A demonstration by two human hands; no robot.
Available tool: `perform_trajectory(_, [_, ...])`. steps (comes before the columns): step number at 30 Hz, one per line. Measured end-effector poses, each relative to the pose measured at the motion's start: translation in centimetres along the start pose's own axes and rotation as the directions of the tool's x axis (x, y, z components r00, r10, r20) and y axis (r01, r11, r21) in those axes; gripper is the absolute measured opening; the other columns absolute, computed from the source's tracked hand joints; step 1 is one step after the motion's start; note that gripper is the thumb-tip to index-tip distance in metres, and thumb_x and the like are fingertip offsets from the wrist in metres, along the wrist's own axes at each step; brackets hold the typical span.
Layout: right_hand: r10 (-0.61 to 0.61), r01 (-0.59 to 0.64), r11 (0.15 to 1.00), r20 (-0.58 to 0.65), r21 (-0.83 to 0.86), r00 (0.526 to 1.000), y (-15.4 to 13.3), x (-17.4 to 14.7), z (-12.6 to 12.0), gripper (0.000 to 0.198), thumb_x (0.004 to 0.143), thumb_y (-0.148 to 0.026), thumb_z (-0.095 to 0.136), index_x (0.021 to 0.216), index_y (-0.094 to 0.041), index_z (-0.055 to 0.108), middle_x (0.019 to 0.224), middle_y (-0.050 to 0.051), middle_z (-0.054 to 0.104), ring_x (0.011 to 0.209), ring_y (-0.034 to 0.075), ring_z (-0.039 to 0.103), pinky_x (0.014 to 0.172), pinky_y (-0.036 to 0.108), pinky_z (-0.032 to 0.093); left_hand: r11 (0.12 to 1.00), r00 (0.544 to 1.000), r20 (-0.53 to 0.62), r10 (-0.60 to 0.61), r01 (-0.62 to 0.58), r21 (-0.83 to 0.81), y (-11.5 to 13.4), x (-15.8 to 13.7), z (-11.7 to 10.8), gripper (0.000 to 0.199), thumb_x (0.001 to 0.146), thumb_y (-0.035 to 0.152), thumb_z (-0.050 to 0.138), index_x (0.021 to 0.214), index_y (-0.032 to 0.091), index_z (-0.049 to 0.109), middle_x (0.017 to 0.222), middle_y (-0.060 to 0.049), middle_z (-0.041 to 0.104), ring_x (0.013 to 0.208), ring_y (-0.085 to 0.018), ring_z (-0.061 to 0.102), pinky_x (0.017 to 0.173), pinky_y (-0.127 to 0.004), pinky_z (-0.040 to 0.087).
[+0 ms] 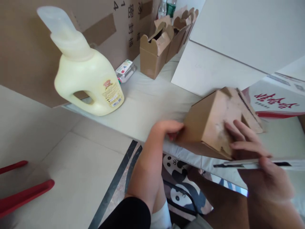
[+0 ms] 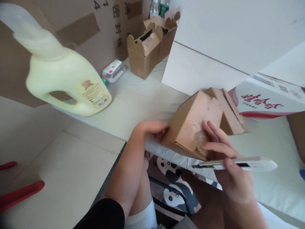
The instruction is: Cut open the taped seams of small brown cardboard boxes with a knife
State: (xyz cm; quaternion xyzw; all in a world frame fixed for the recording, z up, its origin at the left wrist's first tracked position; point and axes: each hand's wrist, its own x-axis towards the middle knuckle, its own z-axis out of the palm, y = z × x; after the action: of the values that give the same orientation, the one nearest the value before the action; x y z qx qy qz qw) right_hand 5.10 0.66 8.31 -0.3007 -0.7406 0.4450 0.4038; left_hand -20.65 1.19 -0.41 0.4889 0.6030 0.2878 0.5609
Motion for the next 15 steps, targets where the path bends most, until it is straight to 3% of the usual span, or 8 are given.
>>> perform_trajectory(1, [0.024,-0.024,1.0,0.028,0.018,0.999,0.2,0.0,-0.3,0.031,0.092,-0.052,0.059,0.092,-0.032,0.083,0.148,0.004,0.062,0.134,0.039,0.059,0.114,0.064,0.044,0.994,0.998,0.049,-0.041,0.036,0.107,0.0,0.1,-0.1,0.028,0.085,0.046,0.058,0.077,0.022,0.069,0.065,-0.004,0.073,0.056,-0.022,0.07,0.06,-0.036,0.059])
perform_trajectory(3, [0.079,-0.078,0.997,0.112,-0.018,0.991,0.6,0.0,-0.6,0.033,0.094,-0.05,0.056,0.092,-0.03,0.082,0.142,0.006,0.067,0.13,0.039,0.063,0.11,0.063,0.047,0.981,0.999,-0.023,-0.049,0.052,0.188,0.3,0.1,-0.7,0.033,0.086,0.045,0.058,0.105,0.02,0.07,0.102,-0.013,0.079,0.089,-0.03,0.077,0.084,-0.046,0.061])
perform_trajectory(5, [0.122,-0.099,0.986,0.179,-0.132,0.976,1.0,-0.3,-0.6,0.035,0.095,-0.051,0.055,0.093,-0.029,0.081,0.141,0.007,0.068,0.138,0.038,0.056,0.116,0.062,0.041,0.986,0.963,-0.251,0.094,-0.054,0.159,1.0,0.1,-1.2,0.05,0.092,0.048,0.052,0.133,0.02,0.058,0.14,-0.018,0.065,0.127,-0.034,0.065,0.109,-0.052,0.049])
perform_trajectory(7, [0.127,-0.082,0.975,0.22,-0.205,0.967,1.5,-0.5,-0.2,0.036,0.096,-0.052,0.053,0.093,-0.028,0.08,0.139,0.008,0.069,0.142,0.037,0.052,0.119,0.062,0.036,0.959,0.874,-0.396,0.282,-0.265,0.1,1.8,0.0,-1.3,0.056,0.098,0.049,0.042,0.148,0.023,0.044,0.16,-0.014,0.047,0.148,-0.029,0.046,0.122,-0.049,0.037])
perform_trajectory(10, [0.114,-0.054,0.977,0.292,-0.207,0.949,2.4,-0.5,0.6,0.036,0.096,-0.049,0.051,0.091,-0.027,0.079,0.134,0.009,0.072,0.138,0.038,0.056,0.116,0.062,0.04,0.849,0.783,-0.374,0.498,-0.528,0.026,3.1,0.2,-0.1,0.053,0.099,0.045,0.043,0.15,0.031,0.04,0.167,-0.005,0.037,0.156,-0.025,0.034,0.126,-0.044,0.032])
perform_trajectory(12, [0.083,-0.03,0.986,0.328,-0.165,0.941,2.8,-0.4,0.8,0.036,0.096,-0.049,0.05,0.09,-0.029,0.079,0.124,0.009,0.077,0.134,0.037,0.06,0.112,0.059,0.045,0.827,0.775,-0.325,0.542,-0.561,0.041,3.6,0.6,1.1,0.053,0.094,0.04,0.052,0.146,0.034,0.045,0.169,-0.004,0.031,0.158,-0.027,0.028,0.127,-0.048,0.03])
perform_trajectory(13, [0.064,-0.025,0.991,0.308,-0.129,0.949,2.7,-0.5,0.7,0.036,0.095,-0.049,0.049,0.089,-0.029,0.079,0.116,0.009,0.079,0.128,0.037,0.064,0.108,0.058,0.049,0.832,0.775,-0.337,0.535,-0.553,0.05,3.7,0.8,1.6,0.055,0.09,0.036,0.056,0.144,0.034,0.046,0.168,-0.004,0.032,0.157,-0.028,0.029,0.128,-0.05,0.029])
perform_trajectory(15, [0.017,-0.009,0.997,0.11,-0.075,0.994,1.8,-1.1,-0.4,0.039,0.095,-0.05,0.047,0.083,-0.031,0.079,0.092,0.008,0.08,0.106,0.033,0.074,0.094,0.052,0.057,0.821,0.752,-0.37,0.545,-0.568,0.055,3.7,1.3,2.4,0.063,0.086,0.028,0.057,0.147,0.032,0.041,0.162,-0.009,0.039,0.153,-0.027,0.036,0.126,-0.05,0.032])
